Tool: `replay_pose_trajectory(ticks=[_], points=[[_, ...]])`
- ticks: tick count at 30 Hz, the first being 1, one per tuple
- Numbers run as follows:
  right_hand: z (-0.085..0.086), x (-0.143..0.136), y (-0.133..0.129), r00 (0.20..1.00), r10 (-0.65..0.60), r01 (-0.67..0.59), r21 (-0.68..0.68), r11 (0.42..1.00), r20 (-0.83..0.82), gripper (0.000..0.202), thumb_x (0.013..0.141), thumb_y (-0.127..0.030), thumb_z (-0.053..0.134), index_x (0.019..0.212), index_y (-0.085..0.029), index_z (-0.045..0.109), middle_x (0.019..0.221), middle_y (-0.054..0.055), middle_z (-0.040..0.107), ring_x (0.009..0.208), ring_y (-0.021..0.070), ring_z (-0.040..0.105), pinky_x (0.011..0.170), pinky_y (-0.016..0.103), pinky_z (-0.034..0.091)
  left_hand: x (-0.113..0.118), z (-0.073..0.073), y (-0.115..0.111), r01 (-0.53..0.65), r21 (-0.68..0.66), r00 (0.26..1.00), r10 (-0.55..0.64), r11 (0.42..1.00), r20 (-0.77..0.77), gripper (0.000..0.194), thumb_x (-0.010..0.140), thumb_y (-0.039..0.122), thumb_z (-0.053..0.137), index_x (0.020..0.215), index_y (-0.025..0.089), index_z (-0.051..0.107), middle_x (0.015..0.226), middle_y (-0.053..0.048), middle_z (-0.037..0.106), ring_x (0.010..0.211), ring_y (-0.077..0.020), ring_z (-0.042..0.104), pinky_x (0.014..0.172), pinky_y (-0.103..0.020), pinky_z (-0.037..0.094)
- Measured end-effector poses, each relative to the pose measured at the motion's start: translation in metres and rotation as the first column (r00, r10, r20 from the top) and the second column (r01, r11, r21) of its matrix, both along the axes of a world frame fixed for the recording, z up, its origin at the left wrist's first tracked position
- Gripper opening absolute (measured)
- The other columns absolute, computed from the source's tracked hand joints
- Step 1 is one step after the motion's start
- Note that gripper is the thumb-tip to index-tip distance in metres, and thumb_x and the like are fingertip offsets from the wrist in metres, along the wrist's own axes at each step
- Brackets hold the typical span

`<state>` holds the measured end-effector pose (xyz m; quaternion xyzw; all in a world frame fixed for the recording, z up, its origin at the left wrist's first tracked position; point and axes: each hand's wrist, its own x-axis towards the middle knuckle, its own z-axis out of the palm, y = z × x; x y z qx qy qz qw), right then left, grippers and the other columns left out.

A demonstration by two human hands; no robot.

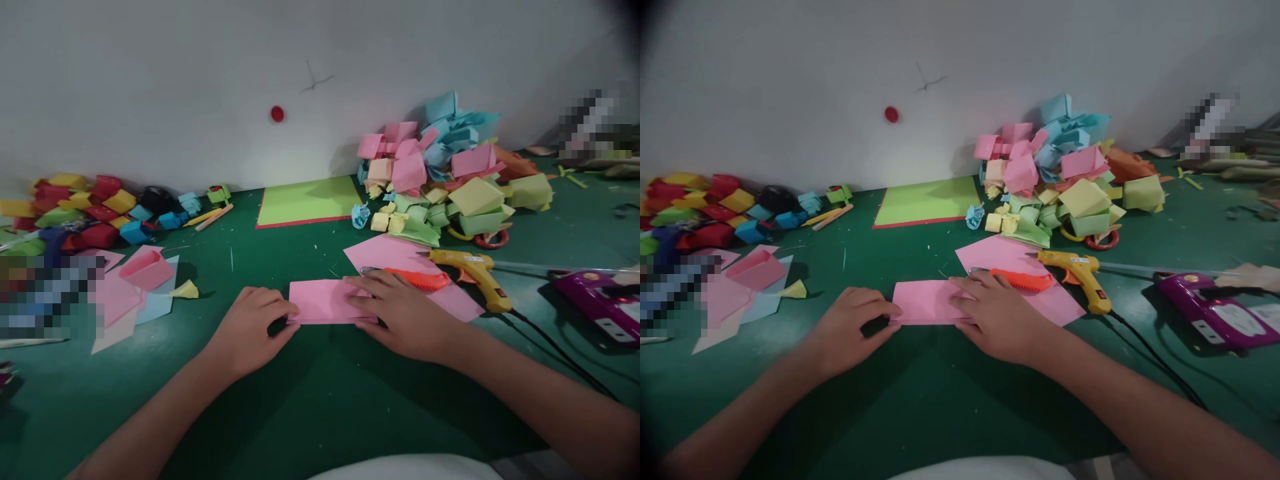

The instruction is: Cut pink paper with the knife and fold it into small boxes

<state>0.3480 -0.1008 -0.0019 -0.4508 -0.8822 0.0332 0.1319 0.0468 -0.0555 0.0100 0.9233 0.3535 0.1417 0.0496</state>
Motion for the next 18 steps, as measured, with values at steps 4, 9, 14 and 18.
replay_pose_trajectory(ticks=[4,9,14,18], points=[[-0.0016,0.0006,0.0010,0.999,0.039,-0.039,0.017,0.999,-0.010,0.034,0.097,-0.029,0.055,0.127,-0.019,0.069,0.154,0.011,0.050,0.135,0.0375,0.045,0.110,0.061,0.043,0.0015,0.0000,0.0000,0.039,0.035,0.999,-0.039,0.999,-0.011,0.013,0.094,0.030,0.061,0.094,0.022,0.072,0.087,-0.003,0.067,0.083,-0.0193,0.060,0.076,-0.034,0.043],[-0.0014,0.0009,0.0016,0.997,0.074,-0.073,0.041,0.996,-0.012,0.030,0.097,-0.026,0.056,0.122,-0.020,0.071,0.151,0.013,0.053,0.134,0.0374,0.048,0.109,0.063,0.044,0.0013,-0.0024,0.0017,0.098,0.098,0.995,-0.099,0.990,0.007,0.017,0.096,0.025,0.060,0.105,0.023,0.074,0.102,-0.005,0.069,0.094,-0.0198,0.062,0.084,-0.035,0.048],[-0.0024,0.0023,0.0021,0.996,0.084,-0.084,0.052,0.995,-0.004,0.029,0.098,-0.027,0.055,0.121,-0.020,0.072,0.150,0.013,0.054,0.133,0.0369,0.051,0.109,0.062,0.045,-0.0015,-0.0058,0.0050,0.153,0.122,0.987,-0.156,0.981,0.021,0.018,0.098,0.026,0.058,0.100,0.025,0.076,0.106,-0.005,0.071,0.095,-0.0189,0.065,0.087,-0.036,0.050],[-0.0015,0.0035,0.0046,0.995,0.095,-0.094,0.044,0.995,-0.022,0.030,0.102,-0.026,0.049,0.118,-0.021,0.074,0.150,0.013,0.054,0.135,0.0344,0.051,0.111,0.061,0.043,-0.0032,-0.0060,0.0068,0.176,0.083,0.984,-0.178,0.981,0.014,0.023,0.100,0.027,0.053,0.099,0.024,0.076,0.106,-0.006,0.071,0.095,-0.0188,0.065,0.087,-0.037,0.050]])
